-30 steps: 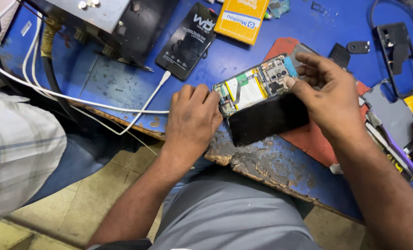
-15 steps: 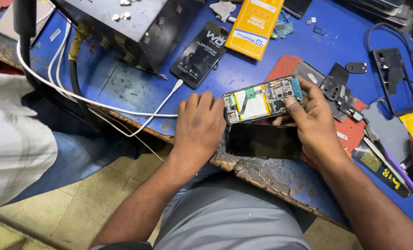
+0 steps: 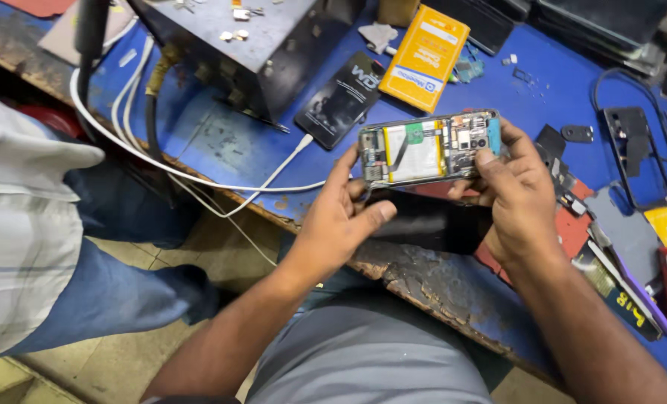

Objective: The person repairs a disassembled smartphone at a workbench. They handle the phone frame and internal components, use a red-handled soldering iron to work on the frame's contact points, reposition the frame and back cover, and continue soldering different spots on the frame throughout the episode.

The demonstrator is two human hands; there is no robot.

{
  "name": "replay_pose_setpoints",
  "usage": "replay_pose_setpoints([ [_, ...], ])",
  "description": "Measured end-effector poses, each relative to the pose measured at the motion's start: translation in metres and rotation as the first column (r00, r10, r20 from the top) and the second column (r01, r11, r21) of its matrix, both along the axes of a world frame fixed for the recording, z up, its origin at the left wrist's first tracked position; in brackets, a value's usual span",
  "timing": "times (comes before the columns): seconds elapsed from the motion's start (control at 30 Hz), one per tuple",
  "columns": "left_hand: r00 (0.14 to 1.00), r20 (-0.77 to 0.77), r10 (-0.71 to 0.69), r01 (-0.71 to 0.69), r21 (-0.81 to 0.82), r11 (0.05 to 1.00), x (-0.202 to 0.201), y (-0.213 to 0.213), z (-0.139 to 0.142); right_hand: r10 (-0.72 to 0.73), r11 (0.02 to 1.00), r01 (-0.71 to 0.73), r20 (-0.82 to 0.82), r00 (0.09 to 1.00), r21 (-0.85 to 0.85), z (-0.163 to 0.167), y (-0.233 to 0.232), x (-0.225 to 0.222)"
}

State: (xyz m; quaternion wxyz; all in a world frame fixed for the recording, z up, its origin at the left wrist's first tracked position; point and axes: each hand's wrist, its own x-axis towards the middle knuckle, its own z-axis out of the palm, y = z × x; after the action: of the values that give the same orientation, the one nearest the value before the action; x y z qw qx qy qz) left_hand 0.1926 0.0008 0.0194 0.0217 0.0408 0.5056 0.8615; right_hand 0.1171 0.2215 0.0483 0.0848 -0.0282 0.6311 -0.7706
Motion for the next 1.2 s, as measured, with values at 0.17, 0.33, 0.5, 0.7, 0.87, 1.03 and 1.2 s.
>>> replay_pose_setpoints([
  [0.17,0.993,-0.026,0.116,-0.106,0.239,0.965,-0.001,-0.014,-0.004,0.158,0.975,-0.142,0.080,0.984,-0.172,0.017,-0.025,0.005],
  [0.33,0.977,0.033,0.209,-0.211,0.256,0.943,0.012,-0.040,0.001,0.296,0.931,-0.257,0.126,0.947,-0.257,0.023,-0.039,0.007],
  [0.5,0.963,0.039,0.266,-0.266,0.285,0.921,0.031,-0.061,0.017,0.452,0.882,-0.457,-0.064,0.890,-0.120,0.037,-0.059,0.018],
  [0.7,0.922,-0.050,0.384,-0.374,0.148,0.916,0.055,-0.091,0.044,0.498,0.845,-0.524,-0.198,0.844,-0.106,0.054,-0.099,0.020],
  [0.87,0.868,-0.096,0.487,-0.481,0.074,0.873,0.067,-0.112,0.059,0.533,0.814,-0.568,-0.230,0.814,-0.125,0.059,-0.134,0.014],
  [1.03,0.802,-0.122,0.584,-0.573,0.118,0.811,0.072,-0.117,0.057,0.524,0.836,-0.547,-0.234,0.819,-0.042,0.058,-0.154,0.012],
  [1.2,0.767,-0.098,0.634,-0.616,0.164,0.770,0.078,-0.134,0.062,0.504,0.861,-0.508,-0.139,0.852,0.010,0.065,-0.135,0.009],
])
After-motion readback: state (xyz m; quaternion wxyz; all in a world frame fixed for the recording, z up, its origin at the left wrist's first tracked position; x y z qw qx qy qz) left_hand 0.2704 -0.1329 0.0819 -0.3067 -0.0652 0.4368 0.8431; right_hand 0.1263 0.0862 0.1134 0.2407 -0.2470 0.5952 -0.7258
